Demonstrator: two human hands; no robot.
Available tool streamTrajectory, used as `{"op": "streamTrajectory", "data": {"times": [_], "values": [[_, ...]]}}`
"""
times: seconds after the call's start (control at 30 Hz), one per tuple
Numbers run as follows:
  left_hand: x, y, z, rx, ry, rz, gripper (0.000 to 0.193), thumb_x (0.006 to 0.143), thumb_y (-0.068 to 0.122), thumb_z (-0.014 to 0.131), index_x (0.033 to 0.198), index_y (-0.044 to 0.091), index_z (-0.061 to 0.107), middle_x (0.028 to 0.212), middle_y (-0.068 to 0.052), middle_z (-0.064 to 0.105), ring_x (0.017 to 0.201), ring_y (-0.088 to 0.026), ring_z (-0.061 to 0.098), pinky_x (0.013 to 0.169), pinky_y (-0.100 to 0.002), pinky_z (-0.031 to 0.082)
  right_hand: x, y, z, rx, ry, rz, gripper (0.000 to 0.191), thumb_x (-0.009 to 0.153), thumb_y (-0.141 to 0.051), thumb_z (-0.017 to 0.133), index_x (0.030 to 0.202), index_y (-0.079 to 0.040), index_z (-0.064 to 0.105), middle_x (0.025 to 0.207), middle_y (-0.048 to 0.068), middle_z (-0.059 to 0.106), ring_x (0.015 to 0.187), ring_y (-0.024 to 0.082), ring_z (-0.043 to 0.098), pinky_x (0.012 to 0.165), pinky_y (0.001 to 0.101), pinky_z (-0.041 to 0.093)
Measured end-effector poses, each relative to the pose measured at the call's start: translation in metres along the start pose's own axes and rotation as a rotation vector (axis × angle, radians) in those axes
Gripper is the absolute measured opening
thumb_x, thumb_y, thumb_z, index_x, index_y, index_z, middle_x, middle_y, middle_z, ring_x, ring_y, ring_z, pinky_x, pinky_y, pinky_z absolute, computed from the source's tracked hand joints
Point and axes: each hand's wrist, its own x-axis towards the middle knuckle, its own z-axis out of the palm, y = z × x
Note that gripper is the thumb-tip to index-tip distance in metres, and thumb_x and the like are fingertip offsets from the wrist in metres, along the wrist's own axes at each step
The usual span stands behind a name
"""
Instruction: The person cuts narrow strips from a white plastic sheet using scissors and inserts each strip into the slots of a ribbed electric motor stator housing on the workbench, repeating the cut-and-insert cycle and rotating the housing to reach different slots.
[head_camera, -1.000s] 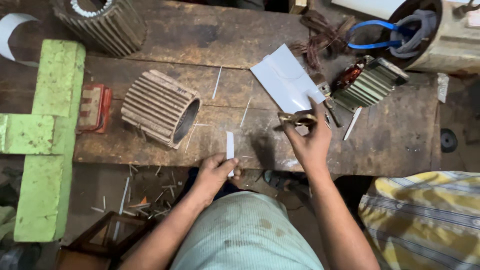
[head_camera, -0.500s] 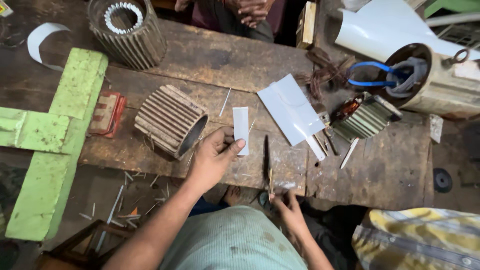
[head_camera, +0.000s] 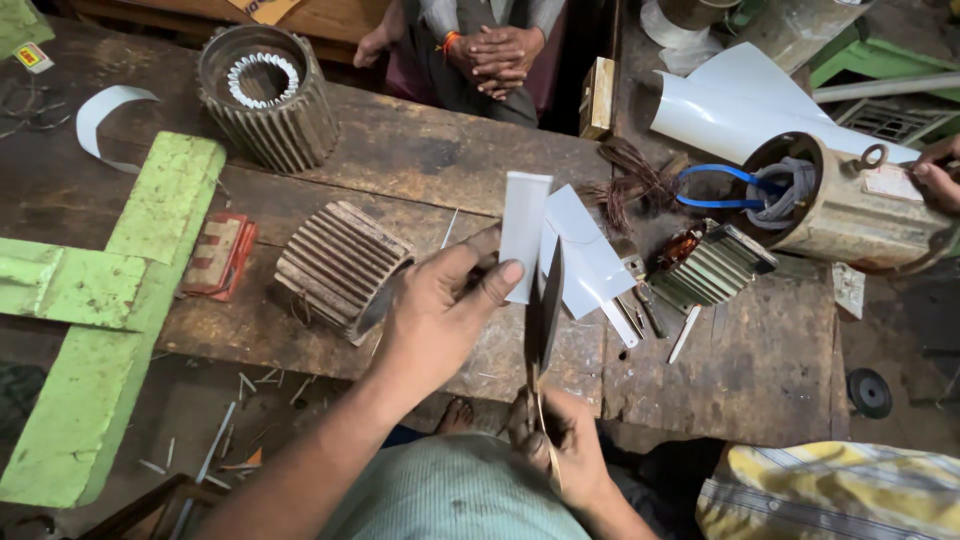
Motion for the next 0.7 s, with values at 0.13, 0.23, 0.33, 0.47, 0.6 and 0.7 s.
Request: {"op": "streamTrajectory", "data": {"times": [0.13,0.23,0.33,0.47,0.6,0.7], "values": [[-0.002,0.013,0.002,0.062,0.122,0.063,0.041,0.091,0.020,0.079,0.129,0.006,0.073,0.085,-0.004,0.078,0.070,-0.004,0.063,0.062,-0.025,0.054,0.002,-0.009,0.011,-0.077,-0.037,0.013,0.075,0.082,-0.074,0.072,0.097,-0.002,0.063,0.076,-0.001,0.056,0.070,0.010,0.051,0.062,0.0267,0.041],[-0.003,0.012,0.001,0.002,0.154,0.148,0.033,0.093,0.020,0.078,0.120,0.002,0.069,0.104,-0.002,0.079,0.077,-0.003,0.068,0.067,-0.025,0.058,0.005,-0.013,0.017,-0.102,-0.049,0.021,0.076,0.081,-0.075,0.072,0.097,-0.002,0.061,0.076,0.000,0.056,0.070,0.010,0.050,0.062,0.0271,0.040],[-0.001,0.007,0.000,0.066,0.199,0.139,0.026,0.093,0.020,0.080,0.090,-0.003,0.068,0.118,-0.002,0.079,0.072,-0.005,0.069,0.061,-0.025,0.057,0.007,-0.014,0.021,-0.142,-0.054,-0.009,0.073,0.084,-0.074,0.072,0.095,-0.002,0.061,0.078,-0.001,0.056,0.071,0.010,0.051,0.063,0.0272,0.042],[0.000,0.002,0.000,0.064,0.213,0.224,0.027,0.094,0.019,0.080,0.086,-0.003,0.066,0.119,-0.007,0.077,0.075,-0.005,0.070,0.063,-0.023,0.058,0.007,-0.013,0.022,-0.235,-0.015,-0.025,0.069,0.084,-0.072,0.072,0.091,-0.004,0.062,0.075,-0.002,0.058,0.068,0.010,0.053,0.062,0.0271,0.044],[0.000,0.001,0.000,-0.043,0.182,0.222,0.029,0.094,0.016,0.077,0.080,-0.003,0.061,0.139,-0.008,0.071,0.072,-0.005,0.070,0.060,-0.022,0.059,0.005,-0.009,0.021,-0.293,0.004,-0.072,0.064,0.086,-0.067,0.073,0.088,-0.004,0.063,0.074,-0.001,0.060,0.068,0.010,0.056,0.062,0.0270,0.045],[-0.001,0.002,0.001,-0.090,0.180,0.209,0.020,0.094,0.015,0.074,0.087,-0.001,0.066,0.133,-0.007,0.072,0.075,-0.004,0.073,0.062,-0.021,0.062,0.005,-0.006,0.023,-0.280,0.018,-0.063,0.062,0.087,-0.065,0.073,0.087,-0.004,0.064,0.074,-0.001,0.061,0.068,0.010,0.057,0.062,0.0275,0.046]]}}
